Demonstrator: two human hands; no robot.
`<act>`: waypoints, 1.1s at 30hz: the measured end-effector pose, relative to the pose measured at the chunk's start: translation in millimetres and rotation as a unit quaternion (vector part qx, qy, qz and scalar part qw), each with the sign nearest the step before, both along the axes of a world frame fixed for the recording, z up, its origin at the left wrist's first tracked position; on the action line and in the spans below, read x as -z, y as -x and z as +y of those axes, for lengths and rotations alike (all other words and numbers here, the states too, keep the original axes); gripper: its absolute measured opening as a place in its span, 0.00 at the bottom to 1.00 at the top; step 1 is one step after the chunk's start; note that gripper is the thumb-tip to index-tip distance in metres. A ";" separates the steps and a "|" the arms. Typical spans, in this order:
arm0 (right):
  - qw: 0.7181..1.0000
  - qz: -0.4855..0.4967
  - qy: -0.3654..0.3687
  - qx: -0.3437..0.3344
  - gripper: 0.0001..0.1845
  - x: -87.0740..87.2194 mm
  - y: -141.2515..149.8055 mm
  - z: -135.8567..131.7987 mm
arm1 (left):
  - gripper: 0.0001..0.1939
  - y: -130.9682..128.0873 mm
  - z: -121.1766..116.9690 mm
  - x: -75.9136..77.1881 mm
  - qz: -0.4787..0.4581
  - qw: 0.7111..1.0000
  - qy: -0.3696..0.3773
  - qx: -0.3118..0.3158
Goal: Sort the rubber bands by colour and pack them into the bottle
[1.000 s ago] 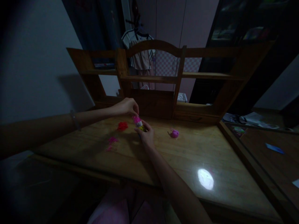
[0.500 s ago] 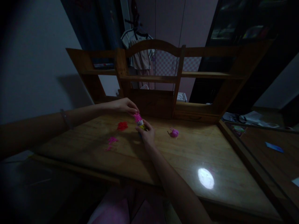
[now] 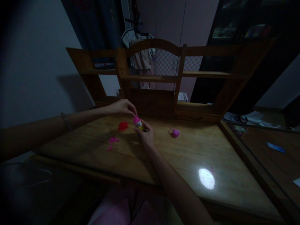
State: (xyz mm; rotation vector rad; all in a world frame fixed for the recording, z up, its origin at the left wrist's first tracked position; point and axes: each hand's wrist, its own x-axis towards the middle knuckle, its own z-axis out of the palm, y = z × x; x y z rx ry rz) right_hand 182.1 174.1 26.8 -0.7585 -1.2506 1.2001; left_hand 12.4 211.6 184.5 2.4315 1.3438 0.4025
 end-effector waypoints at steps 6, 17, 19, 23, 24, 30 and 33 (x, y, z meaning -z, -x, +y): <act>0.993 -0.077 -0.073 0.042 0.27 -4.3 -3.3 -3.9 | 0.21 4.0 13.9 20.6 0.043 0.995 -0.057 -0.066; 0.972 -0.150 -0.167 0.074 0.26 -20.7 -4.5 -27.5 | 0.54 -6.4 6.2 43.1 0.103 0.989 0.055 -0.095; 0.969 -0.153 -0.176 0.077 0.26 -20.1 -3.5 -26.6 | 0.51 -3.6 6.6 40.9 0.093 0.989 0.075 -0.089; 0.973 -0.141 -0.163 0.078 0.26 -19.1 -1.5 -21.9 | 0.41 11.6 5.9 19.4 0.021 0.980 0.187 -0.063; 0.975 -0.139 -0.153 0.079 0.26 -19.3 -1.5 -20.9 | 0.39 17.3 4.6 11.5 0.006 0.977 0.204 -0.056; 0.983 -0.135 -0.093 0.082 0.26 -23.0 -4.1 -18.3 | 0.28 64.7 -8.5 -6.9 -0.008 0.979 0.180 -0.097; 0.983 -0.139 -0.092 0.078 0.26 -23.5 -3.1 -18.8 | 0.24 86.7 -19.4 17.1 0.010 0.980 0.185 -0.075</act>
